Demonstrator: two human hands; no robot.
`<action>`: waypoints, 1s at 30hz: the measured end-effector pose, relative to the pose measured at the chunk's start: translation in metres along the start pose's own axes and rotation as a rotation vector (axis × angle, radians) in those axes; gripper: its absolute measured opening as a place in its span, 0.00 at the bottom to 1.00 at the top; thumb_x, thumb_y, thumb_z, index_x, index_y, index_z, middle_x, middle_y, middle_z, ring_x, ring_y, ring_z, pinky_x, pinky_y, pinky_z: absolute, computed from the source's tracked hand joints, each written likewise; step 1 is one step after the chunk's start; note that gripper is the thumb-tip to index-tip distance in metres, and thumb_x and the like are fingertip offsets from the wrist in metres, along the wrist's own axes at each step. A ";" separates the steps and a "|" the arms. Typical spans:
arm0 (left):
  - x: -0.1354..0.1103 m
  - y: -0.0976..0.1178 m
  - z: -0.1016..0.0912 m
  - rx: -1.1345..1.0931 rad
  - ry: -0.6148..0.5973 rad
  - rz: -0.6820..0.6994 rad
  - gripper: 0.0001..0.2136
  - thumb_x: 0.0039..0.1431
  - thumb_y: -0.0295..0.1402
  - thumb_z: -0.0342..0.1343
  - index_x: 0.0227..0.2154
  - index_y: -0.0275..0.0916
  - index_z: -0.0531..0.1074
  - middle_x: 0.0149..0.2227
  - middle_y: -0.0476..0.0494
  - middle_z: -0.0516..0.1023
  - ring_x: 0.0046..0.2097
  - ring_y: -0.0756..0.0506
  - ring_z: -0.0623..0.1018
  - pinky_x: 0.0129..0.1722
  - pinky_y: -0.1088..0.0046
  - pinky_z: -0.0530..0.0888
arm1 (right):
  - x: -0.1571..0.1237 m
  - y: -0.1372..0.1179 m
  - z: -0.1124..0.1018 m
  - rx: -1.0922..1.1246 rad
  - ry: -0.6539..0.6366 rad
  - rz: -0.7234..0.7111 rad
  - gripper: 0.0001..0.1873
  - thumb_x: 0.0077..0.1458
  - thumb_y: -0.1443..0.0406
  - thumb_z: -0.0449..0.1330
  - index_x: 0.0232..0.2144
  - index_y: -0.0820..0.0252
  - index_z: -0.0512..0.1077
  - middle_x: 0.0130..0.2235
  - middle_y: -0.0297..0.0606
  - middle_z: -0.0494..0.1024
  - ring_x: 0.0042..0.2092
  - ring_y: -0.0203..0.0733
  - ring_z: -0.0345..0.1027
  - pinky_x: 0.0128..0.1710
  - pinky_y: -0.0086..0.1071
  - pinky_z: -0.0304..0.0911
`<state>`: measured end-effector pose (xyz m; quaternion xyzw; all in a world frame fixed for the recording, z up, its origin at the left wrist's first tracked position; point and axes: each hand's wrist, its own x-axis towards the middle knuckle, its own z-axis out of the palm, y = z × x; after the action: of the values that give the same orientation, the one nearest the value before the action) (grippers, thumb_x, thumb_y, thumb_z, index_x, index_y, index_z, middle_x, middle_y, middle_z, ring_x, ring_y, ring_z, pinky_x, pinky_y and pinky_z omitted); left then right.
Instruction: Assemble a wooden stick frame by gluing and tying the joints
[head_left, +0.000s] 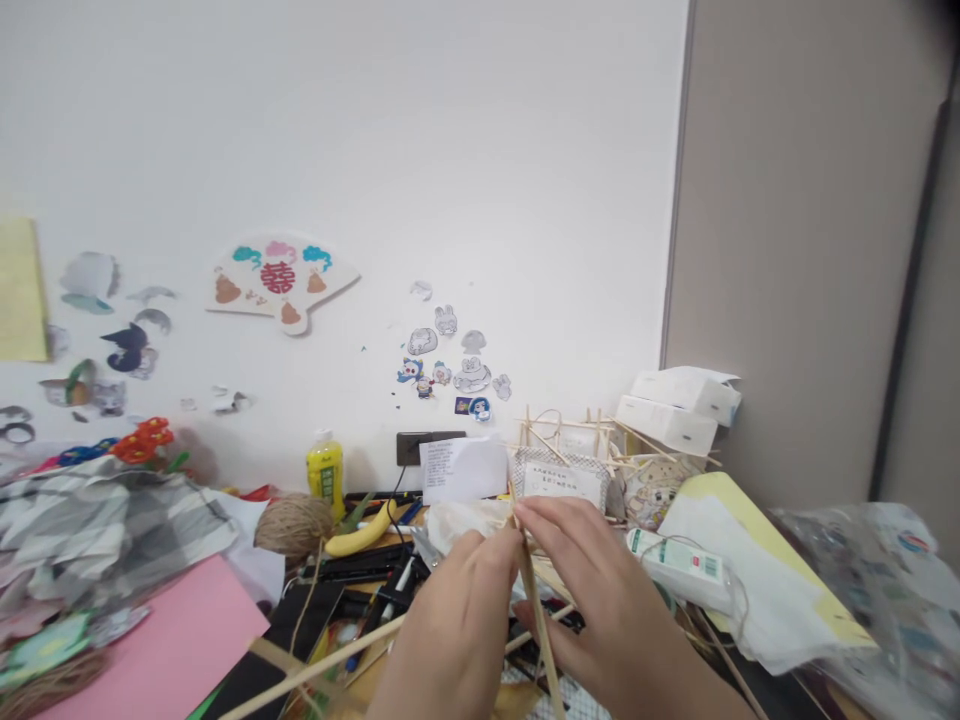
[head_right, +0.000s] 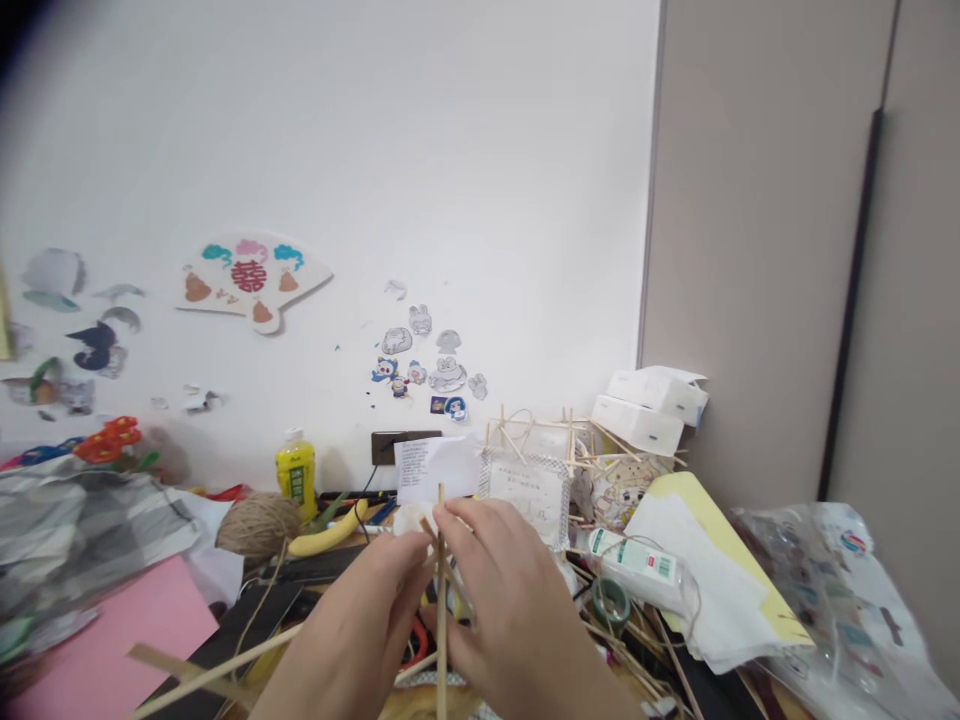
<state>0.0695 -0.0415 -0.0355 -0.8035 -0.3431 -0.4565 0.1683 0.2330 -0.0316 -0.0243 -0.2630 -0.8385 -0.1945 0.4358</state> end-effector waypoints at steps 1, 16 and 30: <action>0.000 0.001 0.000 -0.003 0.005 -0.011 0.14 0.60 0.24 0.42 0.48 0.41 0.60 0.30 0.48 0.71 0.30 0.49 0.73 0.29 0.76 0.72 | 0.000 0.000 0.001 0.002 0.011 -0.019 0.27 0.52 0.68 0.56 0.55 0.67 0.58 0.49 0.51 0.71 0.51 0.51 0.63 0.49 0.46 0.64; -0.002 -0.006 -0.005 0.177 -0.035 -0.258 0.13 0.60 0.32 0.49 0.48 0.38 0.62 0.30 0.46 0.77 0.31 0.46 0.79 0.28 0.73 0.74 | -0.005 -0.004 0.020 0.245 0.075 0.071 0.20 0.57 0.67 0.53 0.53 0.61 0.63 0.46 0.48 0.73 0.48 0.48 0.66 0.47 0.44 0.66; 0.004 0.008 -0.009 0.129 0.021 -0.173 0.08 0.61 0.27 0.44 0.40 0.40 0.66 0.31 0.46 0.78 0.31 0.46 0.78 0.28 0.71 0.73 | -0.003 -0.013 0.020 0.134 0.241 0.082 0.18 0.55 0.75 0.52 0.48 0.60 0.66 0.47 0.47 0.71 0.49 0.47 0.63 0.47 0.44 0.64</action>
<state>0.0710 -0.0505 -0.0272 -0.7533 -0.4383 -0.4548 0.1833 0.2143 -0.0318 -0.0391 -0.2421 -0.7796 -0.1503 0.5576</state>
